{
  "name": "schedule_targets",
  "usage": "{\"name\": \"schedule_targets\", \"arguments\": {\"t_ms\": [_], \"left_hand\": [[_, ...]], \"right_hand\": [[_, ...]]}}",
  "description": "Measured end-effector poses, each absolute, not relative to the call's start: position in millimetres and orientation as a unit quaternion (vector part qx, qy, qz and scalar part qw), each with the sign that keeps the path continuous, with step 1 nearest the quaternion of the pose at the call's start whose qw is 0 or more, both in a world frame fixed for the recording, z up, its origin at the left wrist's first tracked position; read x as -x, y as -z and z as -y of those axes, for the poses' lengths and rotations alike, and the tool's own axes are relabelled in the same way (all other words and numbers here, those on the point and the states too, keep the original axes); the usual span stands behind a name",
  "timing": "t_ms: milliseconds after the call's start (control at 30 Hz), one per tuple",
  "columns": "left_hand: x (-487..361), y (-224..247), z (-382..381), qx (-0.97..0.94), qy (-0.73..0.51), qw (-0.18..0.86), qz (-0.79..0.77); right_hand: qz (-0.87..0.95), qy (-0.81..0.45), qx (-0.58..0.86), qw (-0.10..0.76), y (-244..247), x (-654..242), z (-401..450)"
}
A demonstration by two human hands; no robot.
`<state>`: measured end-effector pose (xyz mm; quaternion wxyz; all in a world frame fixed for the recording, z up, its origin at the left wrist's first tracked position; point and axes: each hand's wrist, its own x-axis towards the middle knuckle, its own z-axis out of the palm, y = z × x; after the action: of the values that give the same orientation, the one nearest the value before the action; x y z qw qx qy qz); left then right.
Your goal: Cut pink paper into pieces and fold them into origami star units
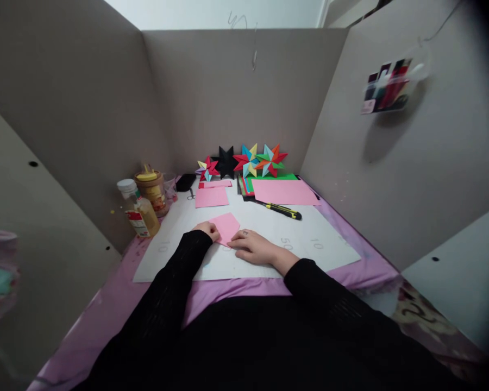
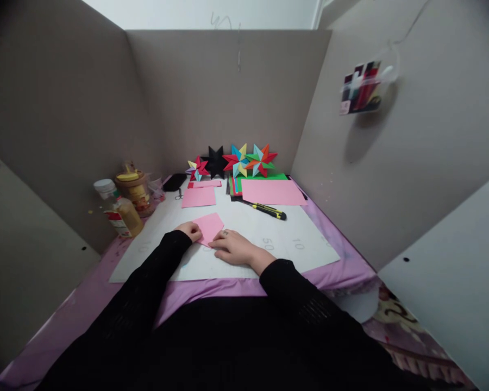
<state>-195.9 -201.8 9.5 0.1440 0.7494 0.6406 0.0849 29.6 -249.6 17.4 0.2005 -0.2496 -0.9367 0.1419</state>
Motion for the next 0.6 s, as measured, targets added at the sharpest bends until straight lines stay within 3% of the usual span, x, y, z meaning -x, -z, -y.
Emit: {"name": "schedule_targets", "arguments": {"t_ms": [333, 600], "left_hand": [[195.0, -7.7, 200.9, -0.741, -0.092, 0.144, -0.650], [192.1, -12.9, 206.6, -0.731, -0.093, 0.144, -0.661]], "right_hand": [[0.945, -0.121, 0.292, 0.088, -17.6, -21.9, 247.0], [0.941, -0.099, 0.314, 0.075, -16.7, -9.9, 246.1]]}}
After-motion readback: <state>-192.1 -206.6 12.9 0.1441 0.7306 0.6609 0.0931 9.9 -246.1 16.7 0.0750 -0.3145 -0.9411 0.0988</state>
